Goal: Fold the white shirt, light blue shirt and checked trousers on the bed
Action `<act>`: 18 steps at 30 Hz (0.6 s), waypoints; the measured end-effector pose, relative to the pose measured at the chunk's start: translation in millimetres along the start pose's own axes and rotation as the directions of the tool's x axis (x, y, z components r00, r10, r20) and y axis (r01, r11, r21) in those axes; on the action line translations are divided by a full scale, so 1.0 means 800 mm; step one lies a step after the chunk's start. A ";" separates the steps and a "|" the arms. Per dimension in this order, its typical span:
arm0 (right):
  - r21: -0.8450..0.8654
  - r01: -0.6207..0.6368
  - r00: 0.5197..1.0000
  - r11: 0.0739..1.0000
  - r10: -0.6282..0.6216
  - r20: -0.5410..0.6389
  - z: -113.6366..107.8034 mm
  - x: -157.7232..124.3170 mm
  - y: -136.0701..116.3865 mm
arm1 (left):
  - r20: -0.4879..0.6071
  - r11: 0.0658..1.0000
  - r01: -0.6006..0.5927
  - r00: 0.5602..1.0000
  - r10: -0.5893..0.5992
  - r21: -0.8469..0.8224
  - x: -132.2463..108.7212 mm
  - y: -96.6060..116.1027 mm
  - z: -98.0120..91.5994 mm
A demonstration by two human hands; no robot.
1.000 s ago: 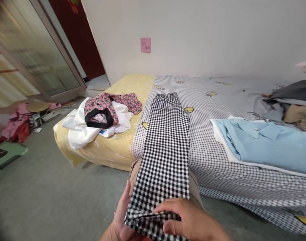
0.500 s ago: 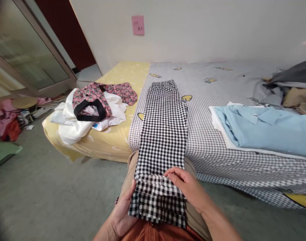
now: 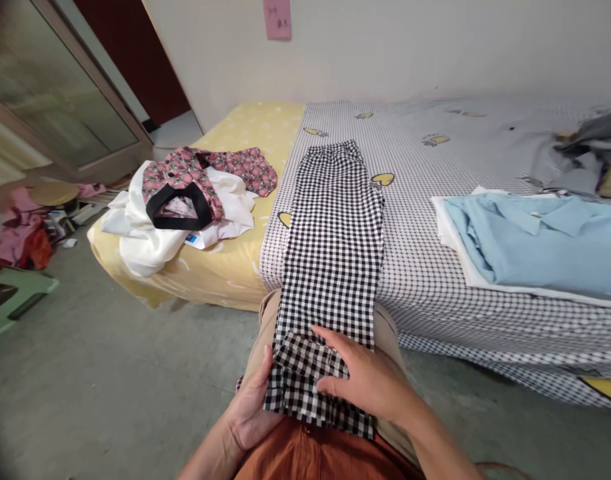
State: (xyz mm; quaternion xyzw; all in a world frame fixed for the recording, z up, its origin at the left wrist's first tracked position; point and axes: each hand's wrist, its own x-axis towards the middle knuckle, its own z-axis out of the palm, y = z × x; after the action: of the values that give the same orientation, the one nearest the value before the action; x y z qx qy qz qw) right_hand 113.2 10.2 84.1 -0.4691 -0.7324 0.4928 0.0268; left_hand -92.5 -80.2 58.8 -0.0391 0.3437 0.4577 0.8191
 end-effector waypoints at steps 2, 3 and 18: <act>-0.001 -0.055 0.998 0.998 0.055 0.019 0.005 0.001 -0.010 | 0.005 1.000 -0.009 1.000 0.009 0.016 -0.002 -0.001 -0.001; 0.021 -0.073 0.997 0.997 0.073 0.031 0.008 0.001 -0.014 | 0.009 1.000 -0.015 1.000 0.015 0.022 -0.002 -0.002 -0.003; -0.028 0.182 0.937 0.983 -0.182 -0.298 0.019 -0.022 -0.011 | -0.105 0.983 -0.170 0.981 0.162 -0.068 -0.036 -0.013 -0.016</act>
State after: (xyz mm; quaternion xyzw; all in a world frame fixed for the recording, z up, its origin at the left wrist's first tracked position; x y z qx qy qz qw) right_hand 109.9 -13.7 90.4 -0.4687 -0.7601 0.4114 0.1827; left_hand -101.3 -111.9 63.8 -0.0643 0.3682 0.5348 0.7578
